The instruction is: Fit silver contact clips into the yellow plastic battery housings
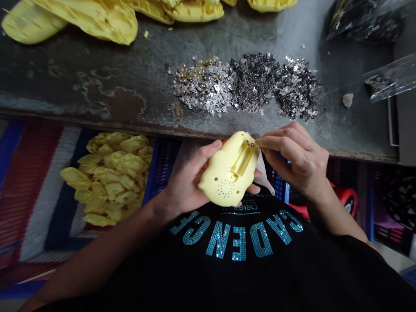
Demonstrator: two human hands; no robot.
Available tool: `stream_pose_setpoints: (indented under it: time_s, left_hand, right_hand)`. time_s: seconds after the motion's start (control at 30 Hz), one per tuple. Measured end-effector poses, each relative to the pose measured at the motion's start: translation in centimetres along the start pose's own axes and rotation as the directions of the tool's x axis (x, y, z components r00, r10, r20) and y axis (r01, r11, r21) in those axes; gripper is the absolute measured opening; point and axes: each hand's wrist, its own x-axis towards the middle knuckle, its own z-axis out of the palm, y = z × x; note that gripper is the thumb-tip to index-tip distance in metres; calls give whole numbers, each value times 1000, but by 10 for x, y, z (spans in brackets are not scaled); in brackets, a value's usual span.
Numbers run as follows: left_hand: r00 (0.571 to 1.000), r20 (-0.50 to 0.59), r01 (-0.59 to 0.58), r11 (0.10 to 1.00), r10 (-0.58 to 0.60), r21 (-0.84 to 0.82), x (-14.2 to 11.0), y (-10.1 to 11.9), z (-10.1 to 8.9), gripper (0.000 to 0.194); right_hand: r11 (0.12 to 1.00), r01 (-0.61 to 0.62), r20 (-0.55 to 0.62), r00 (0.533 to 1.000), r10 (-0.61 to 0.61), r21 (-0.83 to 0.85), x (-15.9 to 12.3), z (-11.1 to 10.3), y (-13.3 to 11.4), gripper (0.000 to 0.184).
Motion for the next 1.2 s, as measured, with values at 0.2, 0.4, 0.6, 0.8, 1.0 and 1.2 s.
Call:
stream_pose_setpoints:
  time_s: [0.2,0.4,0.6,0.8,1.0,1.2]
  left_hand:
    - [998,-48,-39,999,39,-3,-1,-3,1,72]
    - [998,-15,-58,998,58,-19,-3,-3,5,55]
    - [973,-118,-189,977,200,94,-1,-9,10,73]
    - [889,-169,-345,865,426,364,-8,-21,9,72]
    - [844,-51,-353,626,533,695,-23,-16,15,70]
    - [795,-25,-305,436,605,846,-21,-12,23,53]
  right_hand:
    - [999,50,-28,998,-51,-20,-5,7,-1,32]
    - [1000,-10,-57,998,12,27,-2,8,-4,30]
    - [918,-270,148,960,236,289,11,0,5,22]
    - [863,-307,270,940,208,402,16,2,12,22]
    - [856,-270,29,958,286,440,-7,26,10,26]
    - [887,-170,-163,951,261,429,-18,38,8,34]
